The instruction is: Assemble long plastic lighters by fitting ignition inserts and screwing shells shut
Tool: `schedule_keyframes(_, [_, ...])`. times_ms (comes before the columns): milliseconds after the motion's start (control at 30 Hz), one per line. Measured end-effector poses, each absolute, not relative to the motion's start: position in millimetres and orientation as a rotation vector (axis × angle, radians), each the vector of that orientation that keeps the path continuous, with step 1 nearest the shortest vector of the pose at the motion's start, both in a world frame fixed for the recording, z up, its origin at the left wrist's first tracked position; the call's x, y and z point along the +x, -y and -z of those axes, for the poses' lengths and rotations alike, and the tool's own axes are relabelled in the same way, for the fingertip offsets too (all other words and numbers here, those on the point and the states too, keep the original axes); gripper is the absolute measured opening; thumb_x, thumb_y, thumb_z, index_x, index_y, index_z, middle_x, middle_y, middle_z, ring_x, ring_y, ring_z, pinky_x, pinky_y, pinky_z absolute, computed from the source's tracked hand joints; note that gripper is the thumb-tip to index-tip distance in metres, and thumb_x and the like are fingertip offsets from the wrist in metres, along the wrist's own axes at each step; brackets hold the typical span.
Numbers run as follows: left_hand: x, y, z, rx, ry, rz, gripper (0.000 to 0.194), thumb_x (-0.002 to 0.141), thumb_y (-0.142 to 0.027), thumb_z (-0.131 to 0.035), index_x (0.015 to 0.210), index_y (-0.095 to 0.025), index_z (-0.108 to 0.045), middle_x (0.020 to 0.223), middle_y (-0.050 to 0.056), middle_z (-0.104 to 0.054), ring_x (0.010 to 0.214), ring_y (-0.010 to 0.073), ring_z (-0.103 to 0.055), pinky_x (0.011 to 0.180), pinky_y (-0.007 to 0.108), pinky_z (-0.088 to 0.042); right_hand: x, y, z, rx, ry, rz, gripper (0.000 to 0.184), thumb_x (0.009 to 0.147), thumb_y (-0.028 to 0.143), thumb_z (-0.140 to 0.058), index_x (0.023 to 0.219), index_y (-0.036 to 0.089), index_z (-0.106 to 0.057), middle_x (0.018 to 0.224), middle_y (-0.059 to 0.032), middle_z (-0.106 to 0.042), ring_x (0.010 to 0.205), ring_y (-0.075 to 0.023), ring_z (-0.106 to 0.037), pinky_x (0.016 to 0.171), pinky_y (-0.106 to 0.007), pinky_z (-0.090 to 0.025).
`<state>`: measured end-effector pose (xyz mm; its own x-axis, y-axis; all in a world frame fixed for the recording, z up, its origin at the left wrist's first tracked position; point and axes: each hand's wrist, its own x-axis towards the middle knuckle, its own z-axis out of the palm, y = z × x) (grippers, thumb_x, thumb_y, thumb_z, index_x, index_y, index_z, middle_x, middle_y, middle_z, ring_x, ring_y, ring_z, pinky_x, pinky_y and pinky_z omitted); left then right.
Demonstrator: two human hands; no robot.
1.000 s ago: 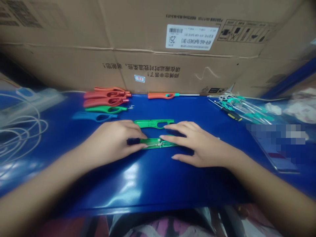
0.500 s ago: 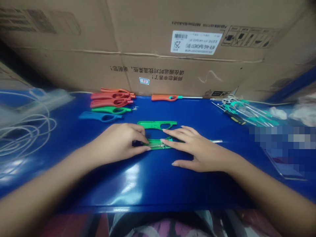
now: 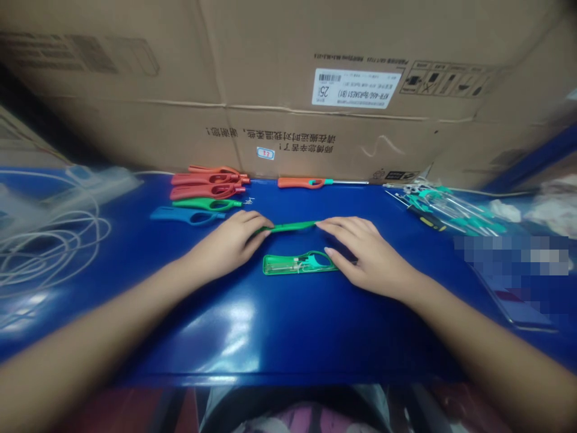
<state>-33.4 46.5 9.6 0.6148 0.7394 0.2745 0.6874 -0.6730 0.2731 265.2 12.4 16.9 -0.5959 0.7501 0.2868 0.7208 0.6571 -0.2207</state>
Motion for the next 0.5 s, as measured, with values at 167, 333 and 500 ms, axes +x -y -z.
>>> schedule_keyframes(167, [-25.8,-36.2,-23.9,2.378,-1.254,-0.701,0.032,0.103,-0.039,-0.045,0.108,-0.017,-0.066,0.104,0.007,-0.073,0.089,0.0206,-0.068,0.08,0.031,-0.053,263.2,-11.3,-19.4,-1.104,2.47,-0.123,0.057,0.097,0.033,-0.056,0.15,0.024,-0.039,0.144,-0.0137,-0.053,0.132,-0.0305,-0.049,0.109,-0.052,-0.039])
schedule_keyframes(333, [-15.7,-20.9,-35.3,1.943,-1.07,-0.649,0.036,0.099,-0.047,-0.051,0.103,-0.016,-0.069,0.087,0.003,-0.073,0.073,0.0161,-0.067,0.067,0.026,-0.055,262.4,-9.3,-20.1,-1.004,2.423,-0.16,0.052,0.095,0.035,-0.063,0.143,0.024,-0.047,0.126,-0.0124,-0.062,0.116,-0.0285,-0.058,0.098,-0.047,-0.044])
schedule_keyframes(500, [-12.9,-15.5,-32.4,1.908,-1.049,-0.591,0.033,0.099,-0.044,-0.052,0.107,-0.017,-0.069,0.089,0.004,-0.073,0.074,0.0164,-0.068,0.068,0.029,-0.056,261.0,-7.6,-20.3,-0.959,2.439,-0.29,0.035,0.091,0.039,-0.069,0.121,0.022,-0.062,0.111,-0.0085,-0.067,0.102,-0.0246,-0.061,0.091,-0.041,-0.041])
